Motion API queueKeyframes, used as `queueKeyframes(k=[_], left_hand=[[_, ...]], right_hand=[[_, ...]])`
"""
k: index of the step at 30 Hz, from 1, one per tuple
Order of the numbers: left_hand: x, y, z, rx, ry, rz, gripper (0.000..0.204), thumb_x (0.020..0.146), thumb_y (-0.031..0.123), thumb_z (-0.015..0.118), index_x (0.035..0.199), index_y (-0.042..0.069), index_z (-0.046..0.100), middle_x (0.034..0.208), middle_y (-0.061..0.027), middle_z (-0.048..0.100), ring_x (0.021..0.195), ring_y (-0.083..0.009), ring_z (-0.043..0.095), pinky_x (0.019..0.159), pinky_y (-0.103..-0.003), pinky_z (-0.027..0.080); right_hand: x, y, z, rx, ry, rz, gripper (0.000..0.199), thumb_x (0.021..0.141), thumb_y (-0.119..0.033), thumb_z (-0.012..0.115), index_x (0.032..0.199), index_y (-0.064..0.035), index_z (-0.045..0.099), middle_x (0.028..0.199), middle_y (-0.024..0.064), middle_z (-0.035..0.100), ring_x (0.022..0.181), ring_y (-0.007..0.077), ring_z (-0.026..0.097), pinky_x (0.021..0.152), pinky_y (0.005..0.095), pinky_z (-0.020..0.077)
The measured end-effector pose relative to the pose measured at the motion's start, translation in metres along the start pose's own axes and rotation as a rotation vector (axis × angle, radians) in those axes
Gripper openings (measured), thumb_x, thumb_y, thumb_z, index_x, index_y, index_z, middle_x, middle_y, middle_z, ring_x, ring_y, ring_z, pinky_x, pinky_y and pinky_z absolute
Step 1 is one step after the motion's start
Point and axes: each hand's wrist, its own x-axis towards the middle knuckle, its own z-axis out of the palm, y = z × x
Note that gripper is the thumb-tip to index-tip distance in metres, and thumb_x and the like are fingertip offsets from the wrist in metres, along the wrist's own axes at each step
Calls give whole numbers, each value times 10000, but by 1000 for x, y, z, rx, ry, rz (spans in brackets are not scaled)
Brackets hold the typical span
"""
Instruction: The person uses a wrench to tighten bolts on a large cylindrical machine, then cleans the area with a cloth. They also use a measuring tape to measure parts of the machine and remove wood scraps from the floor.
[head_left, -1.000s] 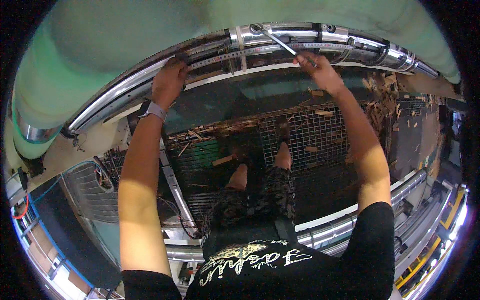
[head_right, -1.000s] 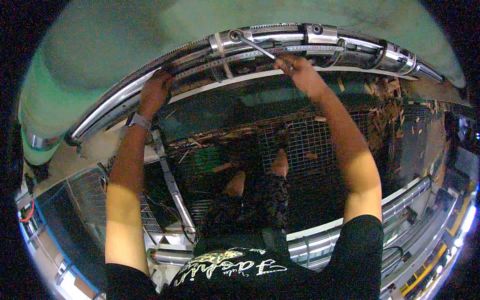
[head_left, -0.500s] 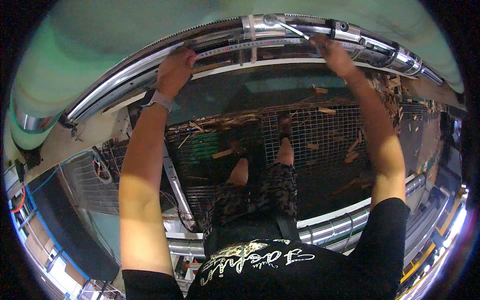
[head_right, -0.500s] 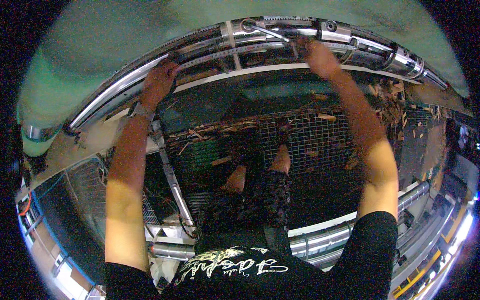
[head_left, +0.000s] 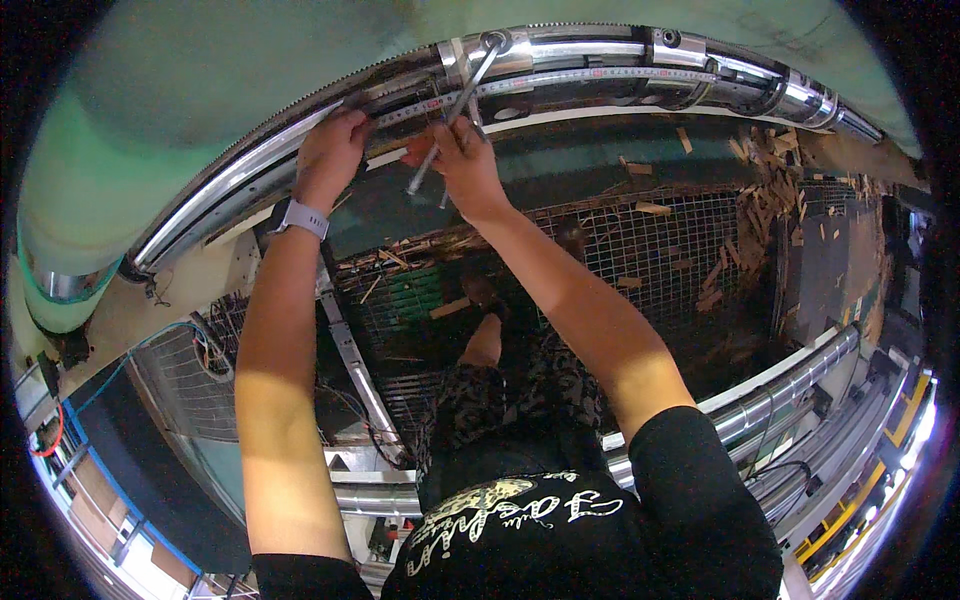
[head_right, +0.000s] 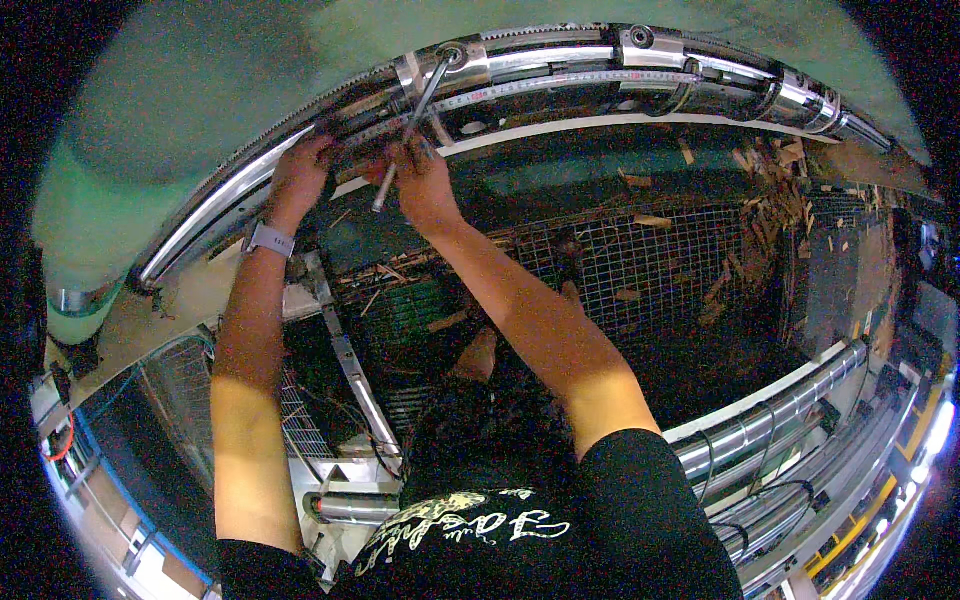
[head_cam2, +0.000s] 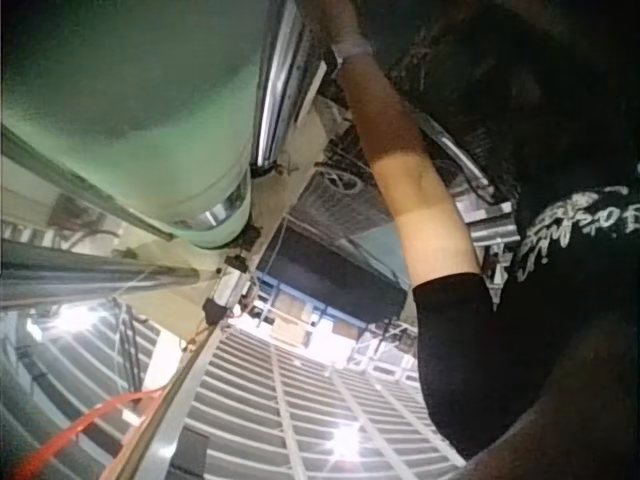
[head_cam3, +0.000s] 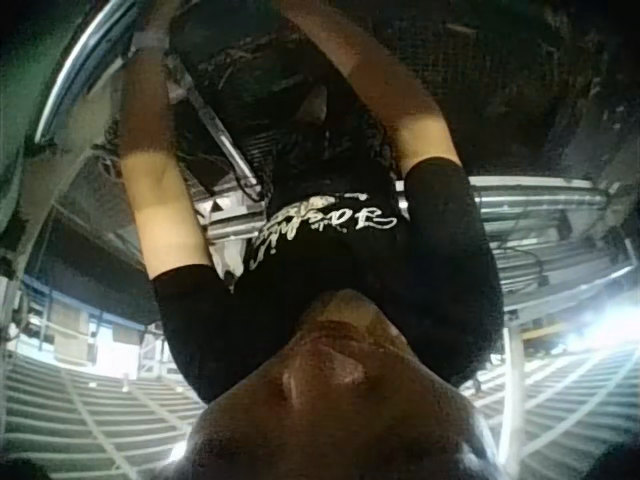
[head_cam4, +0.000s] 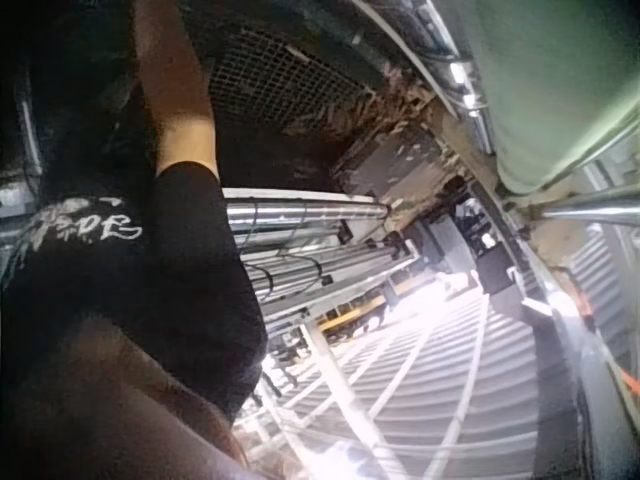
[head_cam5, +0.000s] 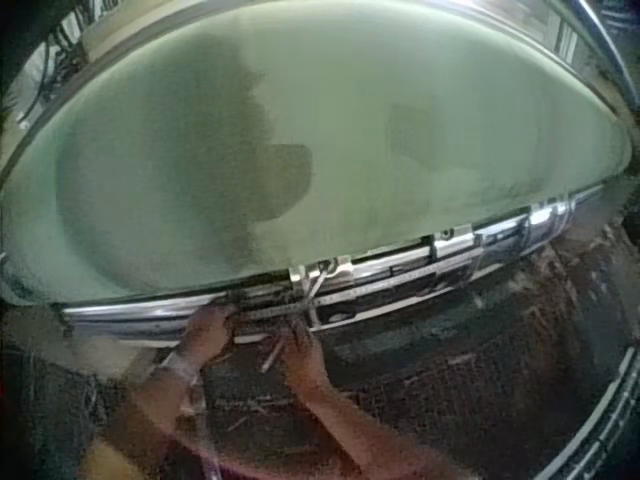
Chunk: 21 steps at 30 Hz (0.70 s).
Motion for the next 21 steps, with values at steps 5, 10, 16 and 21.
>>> queueKeyframes(k=[5,10,16,21], left_hand=[[2,-5,0,-21,-47,10,197,790,235,527,866,68,600,862,-147,588,792,-333,561,663,-410,452],[5,-1,-6,-102,-90,-21,199,778,242,541,844,69,613,801,-134,596,758,-320,571,652,-403,455],[9,-3,-4,-99,-128,-38,216,773,265,562,816,61,621,823,-150,598,758,-319,573,659,-399,453],[3,-10,0,-162,-51,24,193,768,243,578,808,54,593,787,-153,590,744,-331,564,641,-400,449]], right_hand=[[-28,-4,-54,-291,-61,-36,91,868,-119,482,901,-36,501,775,56,546,725,127,549,605,253,445],[-33,-74,-117,-651,47,8,256,871,-251,482,951,-25,570,935,123,594,904,206,547,811,308,402],[5,-152,-131,-1030,-86,64,308,856,-355,504,837,-55,574,678,-27,503,633,60,420,575,200,348],[29,-183,-123,-1307,-206,49,363,849,-399,496,774,-50,561,671,-14,509,651,75,444,595,220,363]])
